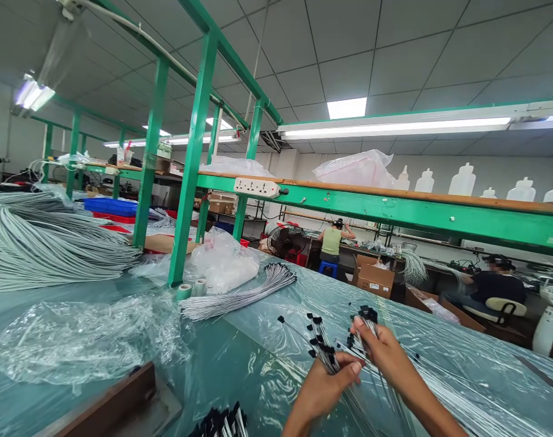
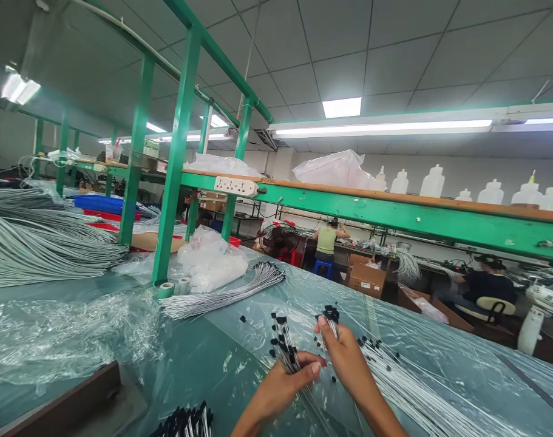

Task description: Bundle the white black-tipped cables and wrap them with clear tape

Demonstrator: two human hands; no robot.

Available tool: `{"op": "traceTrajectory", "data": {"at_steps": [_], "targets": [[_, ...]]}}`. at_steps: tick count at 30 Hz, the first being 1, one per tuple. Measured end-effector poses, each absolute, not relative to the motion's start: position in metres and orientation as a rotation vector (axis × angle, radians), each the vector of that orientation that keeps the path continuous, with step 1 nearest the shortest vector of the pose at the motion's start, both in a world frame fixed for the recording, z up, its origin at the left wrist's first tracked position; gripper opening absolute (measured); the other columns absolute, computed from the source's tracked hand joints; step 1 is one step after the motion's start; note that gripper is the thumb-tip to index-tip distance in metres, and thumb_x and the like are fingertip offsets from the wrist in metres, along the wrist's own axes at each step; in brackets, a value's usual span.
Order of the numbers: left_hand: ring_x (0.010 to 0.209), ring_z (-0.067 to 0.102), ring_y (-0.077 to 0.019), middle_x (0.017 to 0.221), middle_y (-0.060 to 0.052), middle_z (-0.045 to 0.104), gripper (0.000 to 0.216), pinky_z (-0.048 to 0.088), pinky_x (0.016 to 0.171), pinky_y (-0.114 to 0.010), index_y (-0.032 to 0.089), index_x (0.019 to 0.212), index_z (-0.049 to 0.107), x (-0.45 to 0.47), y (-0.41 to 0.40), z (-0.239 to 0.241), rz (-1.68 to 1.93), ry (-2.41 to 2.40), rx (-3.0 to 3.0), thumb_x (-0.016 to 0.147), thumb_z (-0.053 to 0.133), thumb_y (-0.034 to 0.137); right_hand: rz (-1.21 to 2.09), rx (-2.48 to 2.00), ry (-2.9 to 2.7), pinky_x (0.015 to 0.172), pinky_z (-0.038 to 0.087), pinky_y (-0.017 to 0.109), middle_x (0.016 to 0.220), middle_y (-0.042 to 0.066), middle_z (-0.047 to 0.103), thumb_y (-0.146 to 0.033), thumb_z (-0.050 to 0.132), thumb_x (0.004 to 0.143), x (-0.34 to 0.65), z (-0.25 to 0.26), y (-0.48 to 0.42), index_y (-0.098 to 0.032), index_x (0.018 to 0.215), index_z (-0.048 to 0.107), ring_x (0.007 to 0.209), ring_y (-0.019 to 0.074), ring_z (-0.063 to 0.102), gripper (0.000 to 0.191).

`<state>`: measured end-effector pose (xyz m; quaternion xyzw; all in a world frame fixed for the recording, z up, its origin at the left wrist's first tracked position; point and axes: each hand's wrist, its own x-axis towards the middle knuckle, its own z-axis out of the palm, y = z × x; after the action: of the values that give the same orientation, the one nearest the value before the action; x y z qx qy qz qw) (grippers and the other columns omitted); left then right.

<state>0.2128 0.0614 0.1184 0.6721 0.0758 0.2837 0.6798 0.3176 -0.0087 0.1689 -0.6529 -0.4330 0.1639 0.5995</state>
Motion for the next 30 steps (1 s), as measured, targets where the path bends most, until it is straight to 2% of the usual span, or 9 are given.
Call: {"op": "traceTrajectory", "data": {"at_steps": [3,7,11,14,18,23,27,30], "targets": [[0.062,0.05,-0.0136,0.064,-0.002,0.058,0.045,0.04,0.067,-0.03,0.012,0.082,0.067,0.214,0.062,0.117,0.634,0.199,1.423,0.056,0.064,0.049,0.354,-1.493,-1.015,0.041,0.028,0.021,0.047,-0.007,0.039,-0.06,0.04,0.072,0.32,0.172,-0.012,-0.018,0.061,0.044,0.041,0.0078,0.036,0.044],[0.061,0.051,-0.0134,0.067,-0.003,0.061,0.044,0.04,0.065,-0.029,0.013,0.083,0.067,0.217,0.065,0.111,0.628,0.203,1.385,0.052,0.07,0.044,0.455,-1.483,-1.001,0.039,0.023,0.019,0.045,-0.01,0.03,-0.061,0.044,0.068,0.312,0.173,-0.015,-0.018,0.073,0.047,0.038,0.0066,0.029,0.044],[0.063,0.052,-0.0138,0.068,-0.003,0.062,0.037,0.04,0.065,-0.028,0.013,0.08,0.068,0.221,0.067,0.108,0.679,0.11,1.31,0.052,0.072,0.036,0.417,-1.517,-1.082,0.046,0.034,0.022,0.055,-0.006,0.046,-0.054,0.054,0.066,0.301,0.172,-0.018,-0.017,0.084,0.054,0.048,0.0103,0.045,0.041],[0.068,0.053,-0.0146,0.072,-0.003,0.062,0.028,0.04,0.066,-0.027,0.013,0.073,0.068,0.222,0.065,0.109,0.68,-0.028,1.251,0.053,0.072,0.032,0.438,-1.576,-1.145,0.049,0.037,0.023,0.052,-0.005,0.048,-0.049,0.059,0.062,0.297,0.173,-0.016,-0.015,0.081,0.056,0.051,0.0124,0.049,0.039],[0.063,0.051,-0.0125,0.066,-0.001,0.061,0.023,0.04,0.065,-0.026,0.013,0.065,0.066,0.221,0.061,0.113,0.69,0.005,1.228,0.05,0.074,0.029,0.473,-1.626,-1.111,0.049,0.039,0.024,0.053,-0.003,0.051,-0.047,0.06,0.061,0.297,0.175,-0.007,-0.012,0.077,0.059,0.053,0.0132,0.05,0.039],[0.064,0.053,-0.0143,0.064,-0.001,0.061,0.025,0.041,0.066,-0.028,0.013,0.063,0.066,0.221,0.057,0.114,0.663,0.058,1.299,0.048,0.074,0.031,0.381,-1.693,-1.092,0.044,0.035,0.022,0.043,-0.007,0.04,-0.042,0.062,0.057,0.295,0.176,0.005,-0.012,0.074,0.059,0.045,0.0108,0.043,0.034],[0.069,0.056,-0.0163,0.072,-0.003,0.065,0.029,0.042,0.069,-0.029,0.014,0.07,0.067,0.219,0.057,0.113,0.647,0.057,1.245,0.046,0.075,0.03,0.289,-1.675,-1.049,0.043,0.033,0.022,0.048,-0.007,0.039,-0.043,0.057,0.062,0.298,0.177,0.006,-0.014,0.072,0.055,0.046,0.0102,0.041,0.03],[0.061,0.055,-0.0145,0.067,-0.004,0.066,0.028,0.043,0.064,-0.028,0.013,0.063,0.067,0.22,0.059,0.113,0.657,0.121,1.181,0.045,0.076,0.033,0.21,-1.656,-1.051,0.047,0.034,0.023,0.053,-0.004,0.043,-0.044,0.054,0.066,0.304,0.181,0.002,-0.015,0.065,0.052,0.051,0.0111,0.041,0.028]]}}
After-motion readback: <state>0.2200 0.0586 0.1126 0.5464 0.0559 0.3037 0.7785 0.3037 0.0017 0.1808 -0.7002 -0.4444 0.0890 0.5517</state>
